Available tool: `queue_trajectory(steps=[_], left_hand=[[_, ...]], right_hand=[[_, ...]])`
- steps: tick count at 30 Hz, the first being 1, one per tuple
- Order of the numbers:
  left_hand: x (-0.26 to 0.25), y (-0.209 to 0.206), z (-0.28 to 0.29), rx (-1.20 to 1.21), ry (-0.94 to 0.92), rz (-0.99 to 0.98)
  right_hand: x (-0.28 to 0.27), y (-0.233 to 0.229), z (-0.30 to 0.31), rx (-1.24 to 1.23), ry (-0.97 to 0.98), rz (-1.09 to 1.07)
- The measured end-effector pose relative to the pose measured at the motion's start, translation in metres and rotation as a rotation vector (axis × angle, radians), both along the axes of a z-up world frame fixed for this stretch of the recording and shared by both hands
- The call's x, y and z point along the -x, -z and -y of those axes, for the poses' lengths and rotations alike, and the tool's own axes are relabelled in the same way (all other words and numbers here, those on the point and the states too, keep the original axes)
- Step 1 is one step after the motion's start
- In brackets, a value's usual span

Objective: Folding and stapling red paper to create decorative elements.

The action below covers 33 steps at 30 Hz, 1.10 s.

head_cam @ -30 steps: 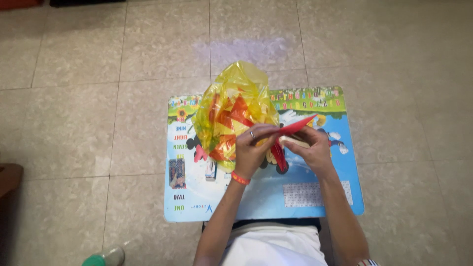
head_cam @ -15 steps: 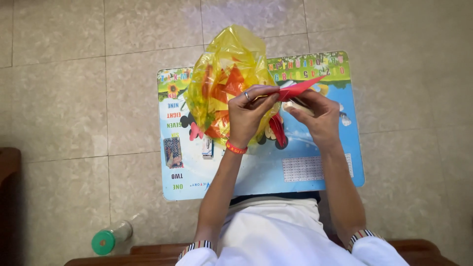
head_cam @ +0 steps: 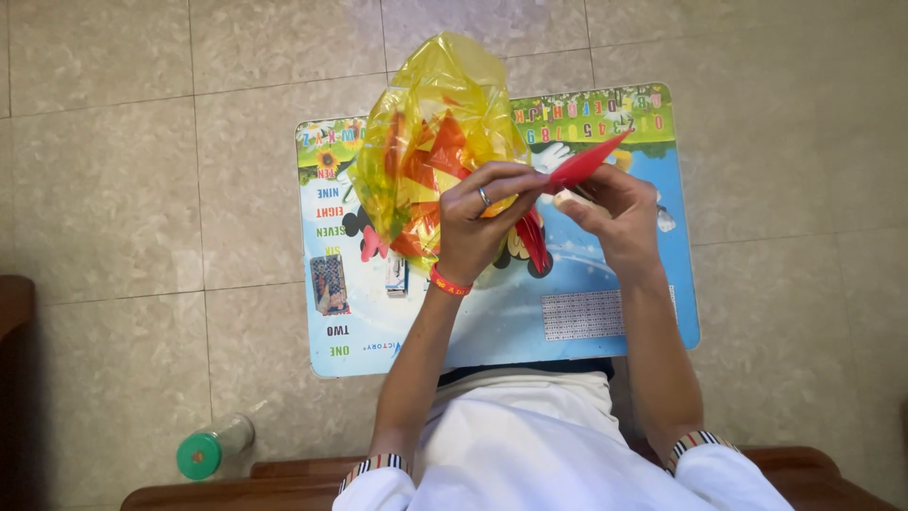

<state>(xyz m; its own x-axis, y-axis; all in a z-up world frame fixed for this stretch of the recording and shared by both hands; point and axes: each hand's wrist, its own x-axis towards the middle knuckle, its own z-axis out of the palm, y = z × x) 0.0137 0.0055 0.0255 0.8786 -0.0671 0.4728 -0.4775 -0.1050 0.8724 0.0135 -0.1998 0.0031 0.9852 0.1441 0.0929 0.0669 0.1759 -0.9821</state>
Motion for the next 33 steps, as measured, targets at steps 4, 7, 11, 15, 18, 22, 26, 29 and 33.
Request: queue_trajectory(steps=[4, 7, 11, 15, 18, 22, 26, 29, 33], left_hand=[[0.000, -0.001, -0.003, -0.011, 0.043, 0.026], [0.000, -0.001, -0.005, -0.022, 0.070, 0.021], [0.000, -0.003, -0.006, -0.009, 0.104, 0.016], [-0.001, -0.003, -0.007, -0.024, 0.117, 0.007], [-0.001, -0.005, -0.009, -0.043, 0.116, 0.020], [0.000, -0.005, -0.008, -0.048, 0.132, 0.015], [0.001, -0.007, -0.007, -0.057, 0.122, 0.001], [0.002, -0.007, -0.006, -0.076, 0.117, 0.013], [0.002, -0.008, -0.007, -0.103, 0.134, 0.023]], right_hand=[[0.000, 0.004, 0.002, -0.013, 0.009, -0.045], [0.000, 0.004, 0.002, 0.001, 0.025, -0.061], [0.000, 0.005, 0.002, 0.005, 0.025, -0.071], [0.002, 0.004, 0.001, 0.001, 0.045, -0.077], [0.001, 0.009, 0.003, -0.041, 0.018, -0.087], [-0.001, 0.014, 0.004, -0.013, 0.040, -0.095], [-0.002, 0.020, 0.008, -0.088, 0.008, -0.139], [-0.001, 0.021, 0.008, -0.066, 0.004, -0.134], [0.000, 0.020, 0.009, -0.054, 0.006, -0.136]])
